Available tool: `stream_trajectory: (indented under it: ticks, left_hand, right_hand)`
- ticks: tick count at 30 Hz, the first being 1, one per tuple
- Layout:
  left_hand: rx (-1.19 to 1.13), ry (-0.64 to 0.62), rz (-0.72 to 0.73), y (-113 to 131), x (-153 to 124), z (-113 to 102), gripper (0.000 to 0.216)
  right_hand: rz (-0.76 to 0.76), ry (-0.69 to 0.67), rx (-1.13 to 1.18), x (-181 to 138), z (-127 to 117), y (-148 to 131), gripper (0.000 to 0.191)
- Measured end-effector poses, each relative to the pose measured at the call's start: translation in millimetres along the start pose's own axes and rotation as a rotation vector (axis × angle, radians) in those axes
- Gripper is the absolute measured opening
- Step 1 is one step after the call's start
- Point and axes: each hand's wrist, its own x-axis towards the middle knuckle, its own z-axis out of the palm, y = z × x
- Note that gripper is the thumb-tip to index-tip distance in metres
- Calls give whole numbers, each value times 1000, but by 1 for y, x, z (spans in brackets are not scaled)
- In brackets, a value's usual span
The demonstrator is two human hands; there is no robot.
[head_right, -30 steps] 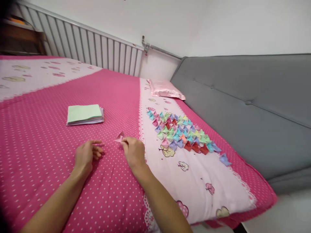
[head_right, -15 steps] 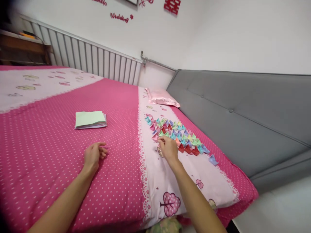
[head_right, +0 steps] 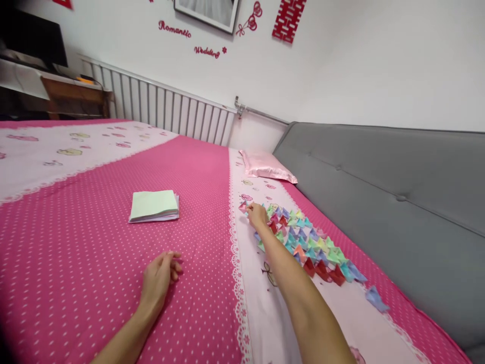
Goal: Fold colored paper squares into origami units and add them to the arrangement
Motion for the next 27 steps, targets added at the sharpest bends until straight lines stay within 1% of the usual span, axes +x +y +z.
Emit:
stream_trajectory:
  ticks: [3, 7, 10, 13, 18, 22, 24, 27]
  left_hand:
    - [23, -54, 15, -6, 3, -1, 41]
    - [65, -67, -29, -9, 5, 1, 43]
    - [71, -71, -68, -9, 5, 3, 44]
    - [68, -73, -82, -9, 5, 4, 45]
    - [68, -68, -102, -13, 6, 3, 46]
    - [46, -58, -111, -13, 6, 4, 46]
    - [33, -53, -114, -12, 6, 5, 45]
    - [26, -50, -123, -10, 6, 5, 45]
  right_hand:
    - [31, -2, -25, 26, 26, -2, 17]
    - [56, 11, -74, 54, 55, -4, 18]
    - [86, 21, -107, 68, 70, -2, 20]
    - [117, 23, -124, 76, 80, 0, 22]
    - [116, 7, -111, 78, 90, 0, 21]
    - [119, 20, -95, 76, 89, -1, 20]
    - [134, 55, -85, 73, 83, -3, 26]
    - [178, 147, -64, 70, 71, -6, 34]
